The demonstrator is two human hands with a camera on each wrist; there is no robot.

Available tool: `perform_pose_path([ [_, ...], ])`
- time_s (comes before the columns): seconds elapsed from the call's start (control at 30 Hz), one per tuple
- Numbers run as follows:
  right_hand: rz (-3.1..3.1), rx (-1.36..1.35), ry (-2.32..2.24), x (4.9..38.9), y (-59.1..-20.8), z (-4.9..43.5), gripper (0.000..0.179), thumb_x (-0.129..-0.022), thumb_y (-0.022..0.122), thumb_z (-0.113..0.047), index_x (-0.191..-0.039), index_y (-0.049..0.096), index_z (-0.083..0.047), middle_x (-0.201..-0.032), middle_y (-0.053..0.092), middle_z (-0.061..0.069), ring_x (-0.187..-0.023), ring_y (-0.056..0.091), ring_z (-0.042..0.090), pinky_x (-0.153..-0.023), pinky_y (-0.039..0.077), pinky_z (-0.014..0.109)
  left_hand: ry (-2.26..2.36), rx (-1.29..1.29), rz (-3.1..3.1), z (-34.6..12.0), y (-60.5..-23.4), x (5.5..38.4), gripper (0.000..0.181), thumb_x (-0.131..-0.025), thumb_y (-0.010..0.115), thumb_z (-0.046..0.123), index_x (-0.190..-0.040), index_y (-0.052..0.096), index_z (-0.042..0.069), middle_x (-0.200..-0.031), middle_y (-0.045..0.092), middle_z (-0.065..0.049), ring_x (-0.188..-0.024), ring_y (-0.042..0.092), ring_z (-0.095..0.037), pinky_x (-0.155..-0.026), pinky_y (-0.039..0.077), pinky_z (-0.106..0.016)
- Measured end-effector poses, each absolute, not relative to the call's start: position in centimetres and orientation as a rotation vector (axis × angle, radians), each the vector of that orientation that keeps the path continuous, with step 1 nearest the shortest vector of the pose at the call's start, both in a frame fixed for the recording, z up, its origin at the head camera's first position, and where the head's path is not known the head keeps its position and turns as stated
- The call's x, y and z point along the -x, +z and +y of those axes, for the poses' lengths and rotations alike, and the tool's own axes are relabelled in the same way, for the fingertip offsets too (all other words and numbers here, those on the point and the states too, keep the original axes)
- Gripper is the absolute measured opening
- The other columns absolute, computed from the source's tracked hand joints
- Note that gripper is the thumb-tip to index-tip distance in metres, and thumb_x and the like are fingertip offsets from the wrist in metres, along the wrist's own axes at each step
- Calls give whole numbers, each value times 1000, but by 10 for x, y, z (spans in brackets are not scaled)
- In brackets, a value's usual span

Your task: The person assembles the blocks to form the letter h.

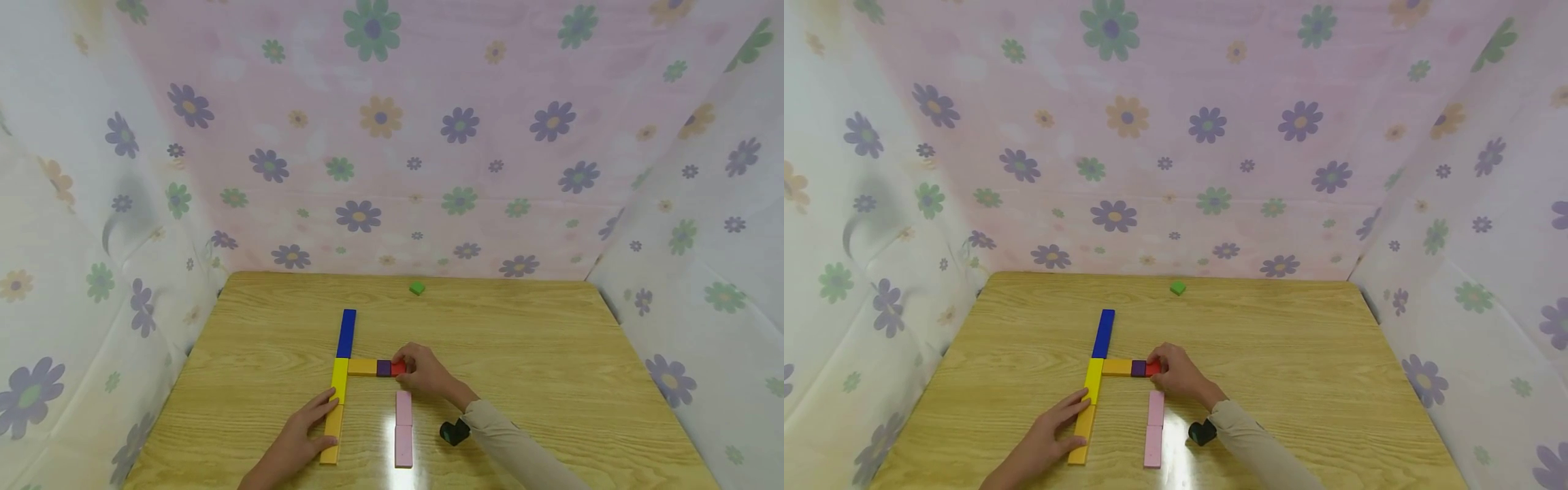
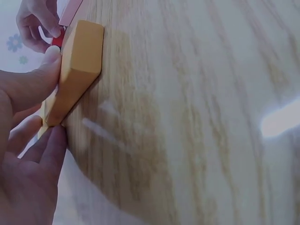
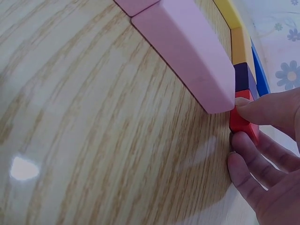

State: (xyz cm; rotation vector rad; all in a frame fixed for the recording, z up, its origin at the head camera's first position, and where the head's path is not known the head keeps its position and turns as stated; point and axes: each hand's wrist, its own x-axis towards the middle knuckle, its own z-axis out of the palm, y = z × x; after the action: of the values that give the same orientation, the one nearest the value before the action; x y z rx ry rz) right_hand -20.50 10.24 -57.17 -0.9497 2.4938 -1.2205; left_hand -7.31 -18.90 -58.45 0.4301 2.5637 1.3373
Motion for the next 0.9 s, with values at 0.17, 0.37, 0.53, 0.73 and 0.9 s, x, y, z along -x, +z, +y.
perform_pose_path([
  [0.17, 2496, 936, -1209, 207, -576, 102, 22, -82, 74, -5, -102, 66, -7, -96, 58, 3, -69, 47, 9, -60, 45, 21, 1265, -467, 2573, -188, -582, 74, 63, -85, 70, 28, -139, 47, 4, -151, 31, -8, -136, 30, -35, -103, 35, -50],
  [0.37, 2488, 908, -1200, 207, -576, 102, 22, -82, 74, -6, -103, 65, -8, -95, 57, 0, -69, 46, 10, -59, 44, 21, 1168, -520, 2609, -186, -577, 74, 62, -88, 66, 29, -138, 47, 0, -151, 30, -11, -135, 31, -36, -102, 36, -51],
  [0.53, 2473, 893, -1204, 207, -573, 101, 22, -83, 73, -5, -103, 65, -8, -93, 56, 1, -69, 45, 10, -58, 43, 21, 1148, -520, 2624, -185, -575, 75, 60, -88, 66, 29, -137, 47, 0, -150, 31, -12, -134, 33, -37, -100, 37, -52],
  [0.73, 2489, 927, -1183, 207, -572, 101, 21, -82, 73, -5, -102, 65, -7, -92, 56, 2, -67, 44, 10, -57, 41, 21, 1138, -497, 2620, -185, -573, 76, 58, -87, 68, 28, -136, 50, 3, -149, 33, -11, -133, 34, -36, -100, 38, -51],
  [0.9, 2496, 931, -1187, 208, -569, 104, 21, -82, 71, -3, -102, 66, -7, -94, 58, 4, -74, 50, 13, -62, 45, 23, 1124, -510, 2626, -185, -573, 77, 61, -87, 68, 28, -138, 47, 3, -148, 33, -11, -133, 35, -36, -99, 38, -51],
])
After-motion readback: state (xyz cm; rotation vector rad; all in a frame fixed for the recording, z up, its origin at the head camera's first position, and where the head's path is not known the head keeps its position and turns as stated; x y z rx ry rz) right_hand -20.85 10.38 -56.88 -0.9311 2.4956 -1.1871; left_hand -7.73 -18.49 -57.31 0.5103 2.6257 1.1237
